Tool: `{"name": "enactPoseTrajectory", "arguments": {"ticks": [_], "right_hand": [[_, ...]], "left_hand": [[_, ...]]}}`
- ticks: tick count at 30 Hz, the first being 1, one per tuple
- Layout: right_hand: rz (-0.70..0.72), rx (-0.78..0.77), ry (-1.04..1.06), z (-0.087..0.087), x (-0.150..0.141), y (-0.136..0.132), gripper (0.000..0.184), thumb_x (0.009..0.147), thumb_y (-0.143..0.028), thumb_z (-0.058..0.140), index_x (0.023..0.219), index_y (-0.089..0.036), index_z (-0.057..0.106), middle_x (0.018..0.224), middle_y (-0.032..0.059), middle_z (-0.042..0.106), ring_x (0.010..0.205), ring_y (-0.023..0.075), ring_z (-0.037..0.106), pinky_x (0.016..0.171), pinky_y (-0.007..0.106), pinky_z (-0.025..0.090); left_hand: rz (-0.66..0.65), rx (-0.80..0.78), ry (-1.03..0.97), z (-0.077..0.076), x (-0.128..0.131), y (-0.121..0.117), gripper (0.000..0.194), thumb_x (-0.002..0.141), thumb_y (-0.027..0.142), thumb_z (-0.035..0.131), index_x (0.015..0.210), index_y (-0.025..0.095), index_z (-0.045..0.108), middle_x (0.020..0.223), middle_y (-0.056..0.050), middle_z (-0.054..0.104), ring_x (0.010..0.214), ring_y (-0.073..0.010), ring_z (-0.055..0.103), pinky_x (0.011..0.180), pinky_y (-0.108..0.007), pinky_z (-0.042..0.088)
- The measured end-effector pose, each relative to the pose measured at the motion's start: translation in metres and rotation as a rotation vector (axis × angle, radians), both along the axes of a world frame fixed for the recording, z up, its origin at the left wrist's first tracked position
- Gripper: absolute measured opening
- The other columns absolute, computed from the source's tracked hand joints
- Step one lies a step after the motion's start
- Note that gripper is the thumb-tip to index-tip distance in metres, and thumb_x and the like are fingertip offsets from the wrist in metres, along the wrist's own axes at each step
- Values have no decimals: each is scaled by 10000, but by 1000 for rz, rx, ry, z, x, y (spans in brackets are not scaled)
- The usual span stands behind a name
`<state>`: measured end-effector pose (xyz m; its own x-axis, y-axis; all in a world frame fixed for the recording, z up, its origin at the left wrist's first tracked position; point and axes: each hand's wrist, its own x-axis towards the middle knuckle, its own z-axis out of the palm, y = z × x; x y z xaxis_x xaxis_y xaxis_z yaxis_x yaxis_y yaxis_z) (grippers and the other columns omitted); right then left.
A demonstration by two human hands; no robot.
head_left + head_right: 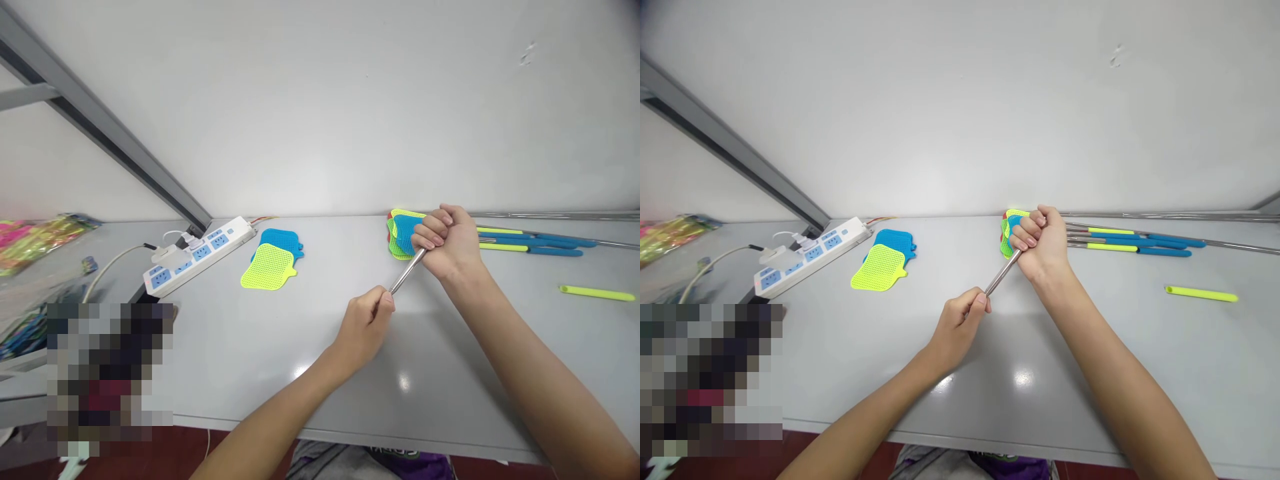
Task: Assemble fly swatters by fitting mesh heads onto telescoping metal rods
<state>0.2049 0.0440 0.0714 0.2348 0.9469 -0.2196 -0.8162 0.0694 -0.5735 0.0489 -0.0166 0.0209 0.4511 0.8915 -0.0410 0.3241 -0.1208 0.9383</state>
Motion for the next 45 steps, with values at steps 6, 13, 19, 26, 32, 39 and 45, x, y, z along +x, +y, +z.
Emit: {"name": "enactPoseTrajectory", "arguments": {"ticks": [6, 13, 19, 26, 32, 39, 45], "right_hand": [[28, -12, -2, -3, -6, 0, 316, 688, -199, 432, 519, -186, 165, 376, -79, 118, 309, 56, 138, 267, 174, 189], [63, -65, 29, -5, -12, 0, 289, 682, -196, 412, 520, -185, 173, 384, -74, 126, 317, 58, 131, 273, 177, 176], [67, -78, 53, -7, -13, 0, 276, 683, -185, 401, 519, -184, 179, 388, -71, 125, 323, 58, 121, 278, 178, 166], [73, -102, 61, -10, -12, 1, 268, 695, -189, 389, 527, -183, 180, 387, -70, 131, 322, 58, 123, 283, 178, 159], [95, -115, 80, -11, -12, 2, 271, 706, -184, 380, 533, -183, 172, 386, -67, 135, 322, 60, 131, 287, 180, 156], [111, -132, 94, -13, -12, 2, 259, 704, -171, 380, 531, -182, 188, 385, -67, 144, 326, 59, 123, 291, 179, 148], [136, -148, 122, -15, -11, 3, 256, 703, -167, 385, 528, -181, 198, 383, -69, 151, 322, 55, 129, 289, 174, 150]], "left_hand": [[9, -34, 1, 1, -3, 2, 312, 845, 353, 259, 666, 184, 450, 510, 50, 259, 464, -83, 245, 436, -224, 199], [-41, 1, 43, 2, -4, 5, 334, 843, 403, 276, 659, 179, 442, 513, 55, 231, 464, -74, 234, 439, -225, 179], [-36, 19, 34, 0, -3, 4, 335, 841, 410, 279, 666, 177, 444, 509, 56, 251, 465, -74, 243, 448, -226, 191], [-38, 15, 28, -1, -3, 3, 341, 843, 412, 276, 662, 174, 440, 507, 55, 258, 465, -75, 252, 450, -228, 191], [-51, -6, 23, 0, -4, 4, 332, 844, 404, 280, 663, 173, 437, 512, 56, 256, 473, -70, 245, 449, -220, 188], [-78, -77, -57, 0, -3, 4, 326, 840, 397, 294, 656, 170, 439, 543, 51, 265, 491, -67, 251, 449, -212, 204], [-93, -118, -92, 0, -4, 4, 336, 834, 404, 293, 649, 167, 443, 543, 48, 287, 487, -67, 262, 446, -211, 203]]}}
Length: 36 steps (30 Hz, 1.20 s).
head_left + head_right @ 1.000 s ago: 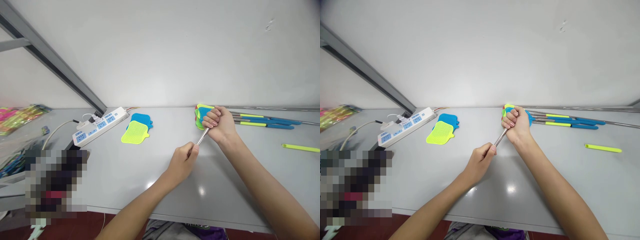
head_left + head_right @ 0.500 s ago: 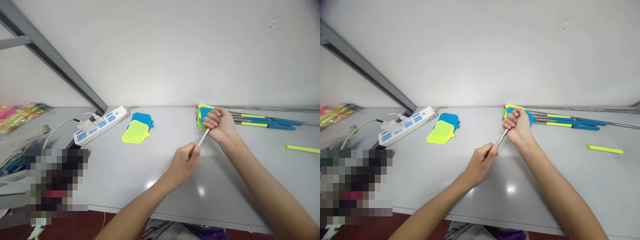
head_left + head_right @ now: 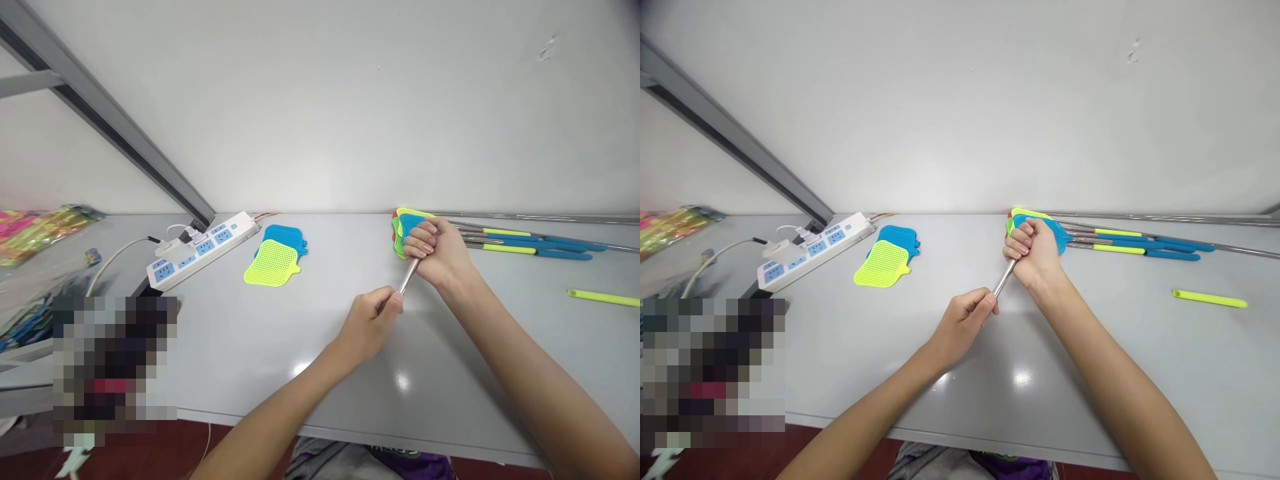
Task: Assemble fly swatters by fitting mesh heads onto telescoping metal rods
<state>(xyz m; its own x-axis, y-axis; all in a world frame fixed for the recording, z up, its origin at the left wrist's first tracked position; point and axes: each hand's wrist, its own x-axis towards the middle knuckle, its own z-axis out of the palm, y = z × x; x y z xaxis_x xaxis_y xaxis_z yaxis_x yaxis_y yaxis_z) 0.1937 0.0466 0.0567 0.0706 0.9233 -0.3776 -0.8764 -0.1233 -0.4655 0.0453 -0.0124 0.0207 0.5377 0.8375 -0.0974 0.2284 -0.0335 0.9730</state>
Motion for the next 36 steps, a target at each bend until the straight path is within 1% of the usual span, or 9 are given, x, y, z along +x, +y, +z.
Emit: {"name": "enactPoseTrajectory", "arguments": {"ticks": [9, 18, 25, 29, 36], "right_hand": [[9, -1, 9, -1, -3, 0, 245, 703, -162, 378, 525, -180, 210, 378, -68, 161, 320, 57, 133, 291, 176, 150], [16, 0, 15, -3, -2, 1, 240, 700, -164, 373, 522, -181, 212, 372, -68, 165, 314, 57, 143, 290, 176, 152], [23, -1, 7, -5, -1, 3, 234, 700, -165, 372, 526, -181, 217, 369, -69, 173, 309, 56, 148, 285, 176, 156], [25, -4, 2, -6, 0, 3, 229, 702, -167, 368, 528, -182, 220, 368, -69, 173, 308, 56, 149, 285, 175, 160], [53, 43, -61, -5, -1, 2, 237, 694, -176, 397, 532, -182, 223, 384, -74, 179, 310, 47, 170, 290, 170, 187]], "left_hand": [[13, -9, 4, -2, 1, 0, 338, 831, 416, 297, 668, 170, 461, 538, 48, 288, 488, -67, 276, 449, -208, 207], [-5, -2, 14, -2, 0, 1, 335, 834, 410, 292, 674, 171, 464, 534, 49, 292, 491, -69, 278, 458, -206, 211], [4, 68, 50, 0, 1, 1, 332, 833, 400, 296, 663, 168, 461, 536, 52, 261, 495, -72, 256, 462, -210, 213], [9, 83, 71, 2, 2, 0, 337, 834, 404, 287, 675, 169, 469, 536, 51, 265, 491, -75, 256, 463, -211, 216], [6, 106, 85, 0, 1, 0, 337, 835, 403, 288, 691, 168, 481, 532, 51, 254, 485, -75, 245, 452, -218, 203]]}}
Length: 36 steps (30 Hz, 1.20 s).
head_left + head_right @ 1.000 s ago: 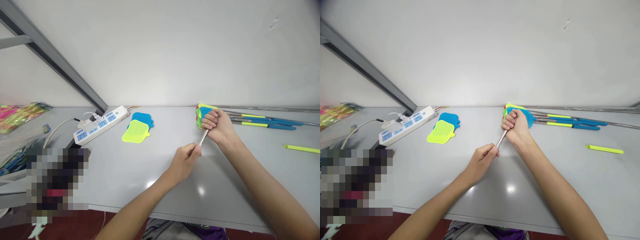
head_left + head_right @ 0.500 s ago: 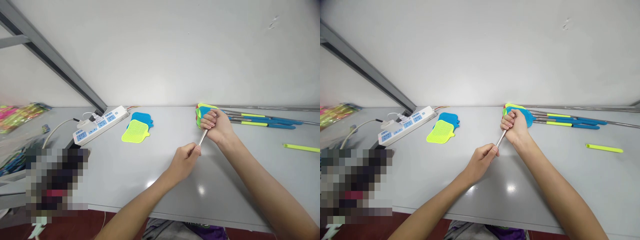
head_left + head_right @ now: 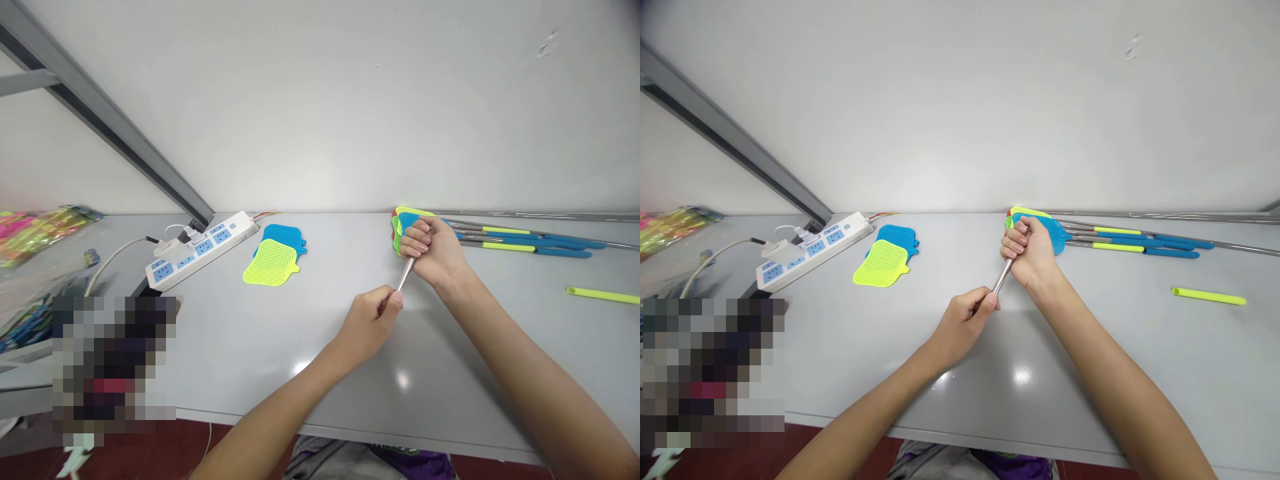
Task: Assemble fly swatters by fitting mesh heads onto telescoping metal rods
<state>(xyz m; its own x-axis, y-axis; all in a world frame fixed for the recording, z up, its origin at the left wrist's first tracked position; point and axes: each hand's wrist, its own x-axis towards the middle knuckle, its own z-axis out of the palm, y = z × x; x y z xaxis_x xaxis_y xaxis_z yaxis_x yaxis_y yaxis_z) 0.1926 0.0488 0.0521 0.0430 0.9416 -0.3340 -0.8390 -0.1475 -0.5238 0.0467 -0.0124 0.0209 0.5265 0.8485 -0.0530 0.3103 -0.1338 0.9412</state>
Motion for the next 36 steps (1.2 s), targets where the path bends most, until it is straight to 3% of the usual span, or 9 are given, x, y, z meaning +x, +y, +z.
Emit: {"name": "enactPoseTrajectory", "arguments": {"ticks": [6, 12, 19, 36], "right_hand": [[22, 23, -55, 0, 0, 1, 233, 688, -179, 412, 532, -181, 239, 394, -77, 175, 316, 46, 173, 298, 170, 201], [-59, -71, -134, -3, 0, 4, 196, 697, -182, 378, 534, -179, 269, 399, -58, 249, 329, 54, 217, 300, 171, 206], [-25, -77, -195, -6, 3, 6, 121, 678, -214, 417, 583, -174, 355, 510, -25, 403, 430, 76, 399, 400, 195, 361], [-2, -62, -128, -7, 4, 8, 132, 664, -189, 414, 570, -176, 322, 467, -43, 318, 396, 69, 318, 362, 190, 297]], "left_hand": [[9, 3, 4, 0, 0, 0, 334, 832, 403, 297, 683, 165, 479, 529, 51, 254, 483, -74, 245, 453, -217, 194], [17, 14, 20, -2, 0, 1, 340, 835, 412, 287, 689, 171, 477, 516, 55, 259, 470, -75, 251, 447, -215, 200], [19, -8, 27, -6, -1, 2, 332, 835, 416, 285, 706, 176, 476, 520, 51, 303, 476, -79, 284, 453, -214, 215], [12, -10, 61, -8, -1, 2, 338, 847, 405, 248, 739, 182, 479, 572, 40, 406, 508, -89, 357, 493, -218, 270]]}}
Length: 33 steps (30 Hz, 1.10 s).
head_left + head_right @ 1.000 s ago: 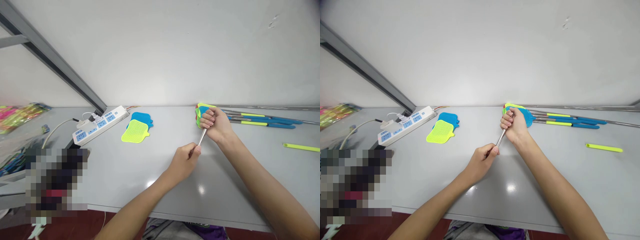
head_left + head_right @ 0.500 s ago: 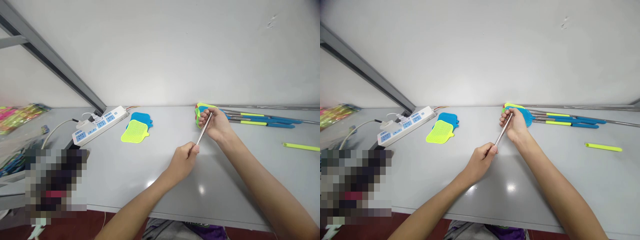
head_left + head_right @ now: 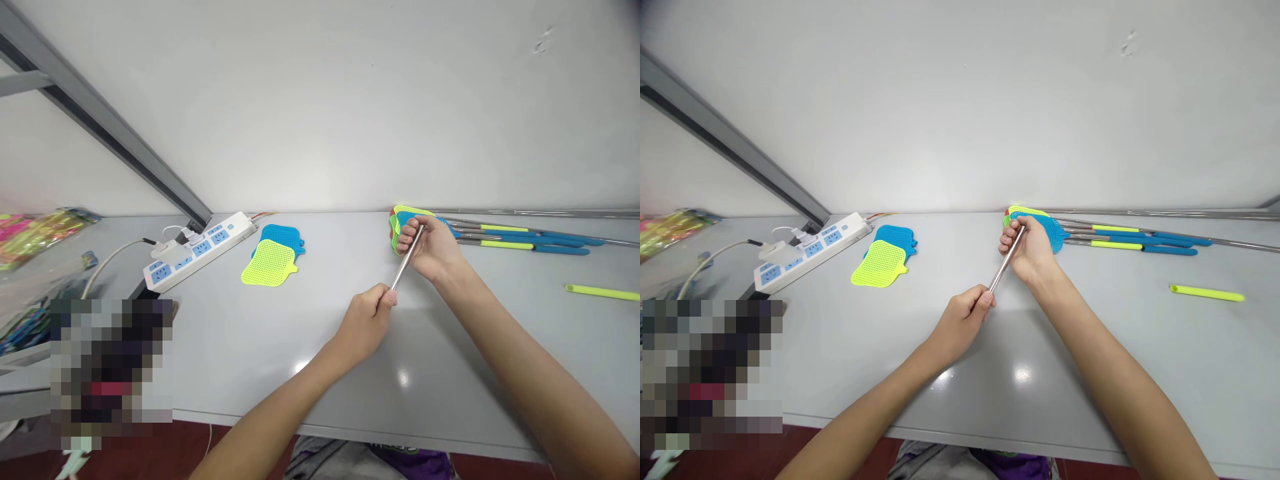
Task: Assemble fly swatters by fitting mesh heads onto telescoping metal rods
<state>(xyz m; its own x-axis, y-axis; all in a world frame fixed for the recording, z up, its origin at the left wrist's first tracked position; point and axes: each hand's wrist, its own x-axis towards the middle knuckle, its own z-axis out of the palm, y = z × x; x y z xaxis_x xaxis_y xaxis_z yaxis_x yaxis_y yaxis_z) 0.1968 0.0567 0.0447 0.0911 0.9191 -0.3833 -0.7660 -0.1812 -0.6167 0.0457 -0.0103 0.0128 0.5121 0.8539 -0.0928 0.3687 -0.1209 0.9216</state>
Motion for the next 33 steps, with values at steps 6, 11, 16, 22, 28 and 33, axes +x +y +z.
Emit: {"name": "enactPoseTrajectory", "arguments": {"ticks": [6, 11, 16, 22, 28, 33], "right_hand": [[4, 4, -2, -1, -1, 0, 129, 659, -182, 415, 576, -177, 317, 464, -45, 311, 390, 68, 312, 357, 189, 288], [14, 7, 2, -3, -1, 0, 134, 664, -183, 411, 574, -177, 311, 462, -45, 312, 389, 67, 310, 359, 189, 287], [24, -4, 5, -3, -3, 0, 131, 674, -187, 405, 573, -175, 323, 447, -50, 296, 381, 63, 288, 355, 185, 270], [14, -7, 17, -1, -3, -1, 136, 679, -180, 399, 562, -172, 330, 415, -61, 225, 365, 60, 235, 350, 183, 245], [7, 0, 35, 0, -2, -2, 158, 669, -165, 392, 540, -173, 302, 403, -62, 207, 355, 59, 210, 344, 185, 223], [-35, -22, 45, 0, -4, -3, 177, 667, -168, 387, 532, -175, 273, 398, -64, 198, 344, 59, 197, 336, 187, 204]], "left_hand": [[21, -50, 7, -1, 1, 1, 336, 842, 377, 234, 766, 178, 494, 588, 33, 425, 529, -98, 394, 504, -218, 302], [27, -118, -15, -3, 1, 3, 295, 833, 352, 266, 769, 177, 495, 593, 31, 422, 521, -91, 399, 493, -214, 309], [-1, -375, -113, -8, 4, 5, 215, 820, 282, 286, 793, 158, 459, 598, 41, 380, 446, -57, 349, 441, -194, 301], [-14, -378, -144, -12, 4, 7, 229, 831, 302, 291, 796, 158, 465, 580, 45, 334, 464, -57, 289, 424, -181, 249], [-41, -433, -182, -10, 2, 6, 262, 847, 365, 268, 786, 169, 430, 585, 55, 273, 452, -51, 235, 414, -179, 228], [-96, -532, -213, -8, -1, 7, 281, 839, 422, 273, 754, 182, 390, 578, 65, 246, 435, -43, 201, 408, -171, 221]]}}
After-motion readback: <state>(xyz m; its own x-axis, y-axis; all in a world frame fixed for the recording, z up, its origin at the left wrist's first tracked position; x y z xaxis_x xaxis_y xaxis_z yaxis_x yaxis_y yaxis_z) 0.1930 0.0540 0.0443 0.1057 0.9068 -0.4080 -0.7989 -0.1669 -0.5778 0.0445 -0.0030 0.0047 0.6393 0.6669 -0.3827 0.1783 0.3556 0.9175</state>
